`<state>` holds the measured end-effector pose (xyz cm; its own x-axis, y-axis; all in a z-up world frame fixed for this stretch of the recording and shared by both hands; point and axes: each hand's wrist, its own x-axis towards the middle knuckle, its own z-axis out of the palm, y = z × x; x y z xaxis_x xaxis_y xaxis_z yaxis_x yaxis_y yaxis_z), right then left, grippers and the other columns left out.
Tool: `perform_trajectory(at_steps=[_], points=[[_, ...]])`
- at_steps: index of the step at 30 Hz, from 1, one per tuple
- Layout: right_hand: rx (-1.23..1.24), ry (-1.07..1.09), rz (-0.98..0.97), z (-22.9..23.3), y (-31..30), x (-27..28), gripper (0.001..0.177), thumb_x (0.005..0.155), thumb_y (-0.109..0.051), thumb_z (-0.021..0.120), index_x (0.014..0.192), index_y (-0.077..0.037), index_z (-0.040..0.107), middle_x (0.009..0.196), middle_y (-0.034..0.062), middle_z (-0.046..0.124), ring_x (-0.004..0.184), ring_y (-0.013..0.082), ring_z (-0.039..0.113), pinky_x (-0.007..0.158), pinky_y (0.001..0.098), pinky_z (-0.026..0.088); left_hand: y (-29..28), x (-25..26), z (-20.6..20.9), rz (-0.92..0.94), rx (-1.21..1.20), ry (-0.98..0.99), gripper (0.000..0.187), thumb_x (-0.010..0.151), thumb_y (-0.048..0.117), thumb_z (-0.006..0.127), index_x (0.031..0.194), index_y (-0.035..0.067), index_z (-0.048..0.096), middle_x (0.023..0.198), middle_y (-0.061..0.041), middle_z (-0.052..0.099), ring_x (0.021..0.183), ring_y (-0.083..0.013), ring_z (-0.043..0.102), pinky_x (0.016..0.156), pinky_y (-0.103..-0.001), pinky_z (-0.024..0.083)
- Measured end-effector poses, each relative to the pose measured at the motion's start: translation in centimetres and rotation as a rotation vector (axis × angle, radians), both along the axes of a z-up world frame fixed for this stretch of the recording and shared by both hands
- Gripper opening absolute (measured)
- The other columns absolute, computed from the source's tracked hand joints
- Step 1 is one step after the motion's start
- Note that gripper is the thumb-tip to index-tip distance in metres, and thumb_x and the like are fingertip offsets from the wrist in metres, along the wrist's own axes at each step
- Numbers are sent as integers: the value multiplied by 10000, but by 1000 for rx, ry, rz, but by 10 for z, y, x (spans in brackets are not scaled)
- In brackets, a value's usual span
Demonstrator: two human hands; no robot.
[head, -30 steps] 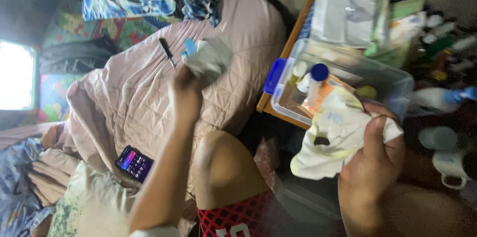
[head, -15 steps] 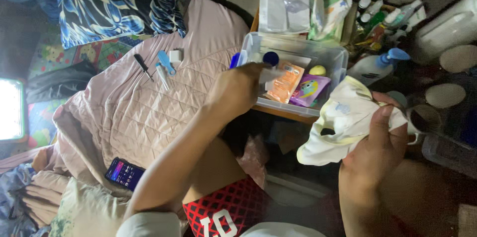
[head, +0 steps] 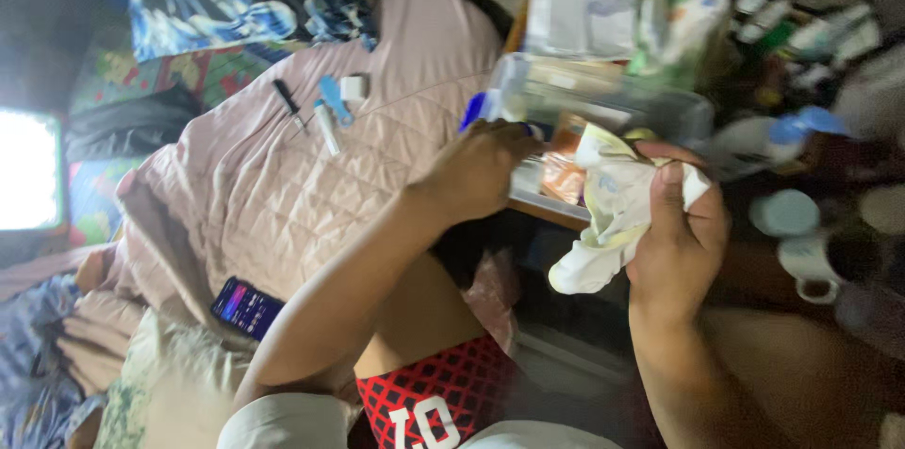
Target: The person wipes a plastic storage box with a cloth, then places several small items including bottles, a yellow ball, and packets into the box. The person continues to wipe and arrange the items inside the container.
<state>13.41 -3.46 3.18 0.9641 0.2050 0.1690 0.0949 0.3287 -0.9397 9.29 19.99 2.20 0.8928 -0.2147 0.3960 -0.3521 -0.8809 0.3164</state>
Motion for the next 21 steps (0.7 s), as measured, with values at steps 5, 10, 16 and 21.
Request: perform_trajectory(at_steps=[5, 10, 16, 21], points=[[-117, -131, 13, 9, 26, 6, 267, 1187, -225, 586, 1231, 28, 661, 1165, 102, 689, 1031, 125, 646, 1000, 284, 532, 12, -7, -4, 10, -64, 80, 396, 783, 6, 636, 1153, 97, 744, 1070, -99, 734, 1055, -298, 673, 997, -421, 470], [-553, -175, 36, 52, 26, 45, 304, 1073, -295, 639, 1088, 2, 702, 918, 146, 713, 739, 205, 682, 697, 364, 544, 16, -8, -1, -19, 18, -57, 373, 761, 24, 625, 1101, 118, 743, 1067, -71, 740, 1056, -244, 688, 1041, -415, 461], [-1130, -1188, 657, 48, 86, 99, 280, 853, -194, 781, 1124, -127, 774, 908, 45, 761, 754, 198, 716, 706, 355, 585, 19, -11, 0, 0, -42, 39, 310, 843, 47, 645, 1120, 133, 751, 1020, -81, 732, 1007, -267, 682, 981, -419, 454], [-1594, -1074, 795, 18, 119, 103, 231, 823, -154, 746, 1053, -157, 767, 921, 69, 759, 818, 253, 732, 732, 402, 603, 13, -11, 1, 41, 10, -12, 317, 830, 43, 639, 1123, 115, 735, 1056, -84, 730, 1013, -256, 688, 968, -410, 453]])
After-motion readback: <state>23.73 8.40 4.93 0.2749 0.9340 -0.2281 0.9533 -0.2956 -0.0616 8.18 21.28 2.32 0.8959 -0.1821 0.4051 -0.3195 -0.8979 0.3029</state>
